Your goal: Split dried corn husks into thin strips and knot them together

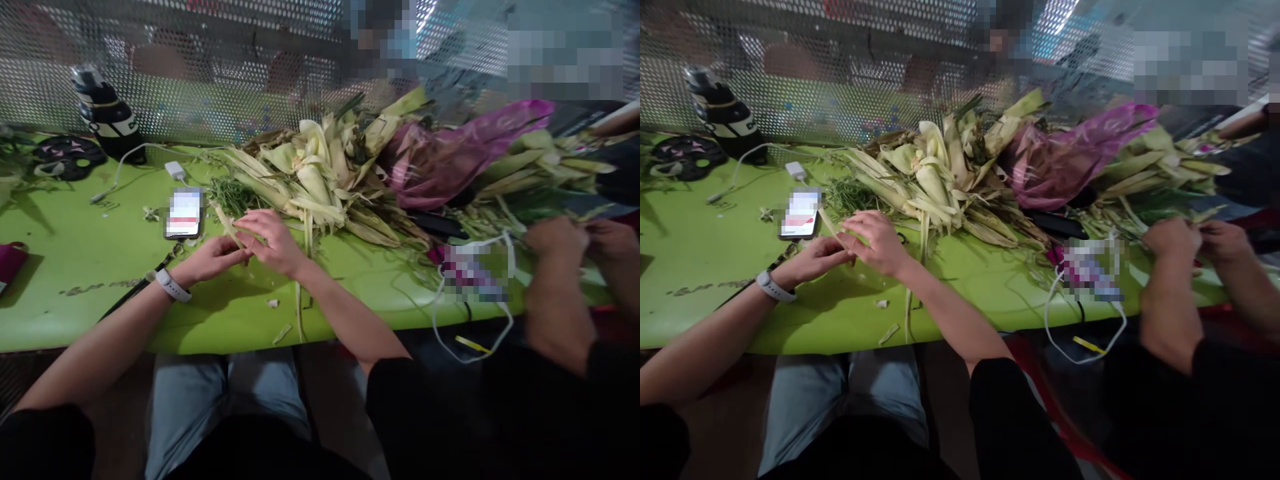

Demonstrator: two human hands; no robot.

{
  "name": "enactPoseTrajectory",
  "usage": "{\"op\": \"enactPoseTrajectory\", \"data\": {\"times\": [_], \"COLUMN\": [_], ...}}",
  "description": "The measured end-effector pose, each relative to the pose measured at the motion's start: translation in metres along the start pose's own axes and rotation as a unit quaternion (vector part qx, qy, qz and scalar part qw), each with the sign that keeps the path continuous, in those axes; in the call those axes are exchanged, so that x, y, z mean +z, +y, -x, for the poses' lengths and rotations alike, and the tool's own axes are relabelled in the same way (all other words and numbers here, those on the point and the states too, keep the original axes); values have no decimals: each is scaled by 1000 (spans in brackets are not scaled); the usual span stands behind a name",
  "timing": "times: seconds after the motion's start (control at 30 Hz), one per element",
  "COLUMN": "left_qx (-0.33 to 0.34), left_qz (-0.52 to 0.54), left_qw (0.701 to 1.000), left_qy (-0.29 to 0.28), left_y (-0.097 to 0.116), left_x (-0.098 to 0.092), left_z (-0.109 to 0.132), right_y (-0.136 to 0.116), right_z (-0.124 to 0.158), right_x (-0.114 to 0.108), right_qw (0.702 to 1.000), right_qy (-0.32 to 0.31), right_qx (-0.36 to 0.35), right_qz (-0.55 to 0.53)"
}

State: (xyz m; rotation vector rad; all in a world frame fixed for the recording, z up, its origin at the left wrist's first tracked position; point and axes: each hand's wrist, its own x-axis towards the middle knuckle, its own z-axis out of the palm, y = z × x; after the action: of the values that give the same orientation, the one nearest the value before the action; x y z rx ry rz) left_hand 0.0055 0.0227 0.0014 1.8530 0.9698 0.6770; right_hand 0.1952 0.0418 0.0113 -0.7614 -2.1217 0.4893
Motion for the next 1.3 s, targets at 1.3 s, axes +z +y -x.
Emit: {"op": "enactPoseTrajectory", "data": {"times": [1.3], "left_qx": [-89], "left_qz": [147], "left_qw": [985], "left_qy": [17], "left_y": [2], "left_x": [-3], "left_z": [2], "right_y": [21], "right_z": [-8], "right_x": [-34], "right_qw": [945], "right_qy": [-215], "right_qx": [179], "right_qz": [-169]}}
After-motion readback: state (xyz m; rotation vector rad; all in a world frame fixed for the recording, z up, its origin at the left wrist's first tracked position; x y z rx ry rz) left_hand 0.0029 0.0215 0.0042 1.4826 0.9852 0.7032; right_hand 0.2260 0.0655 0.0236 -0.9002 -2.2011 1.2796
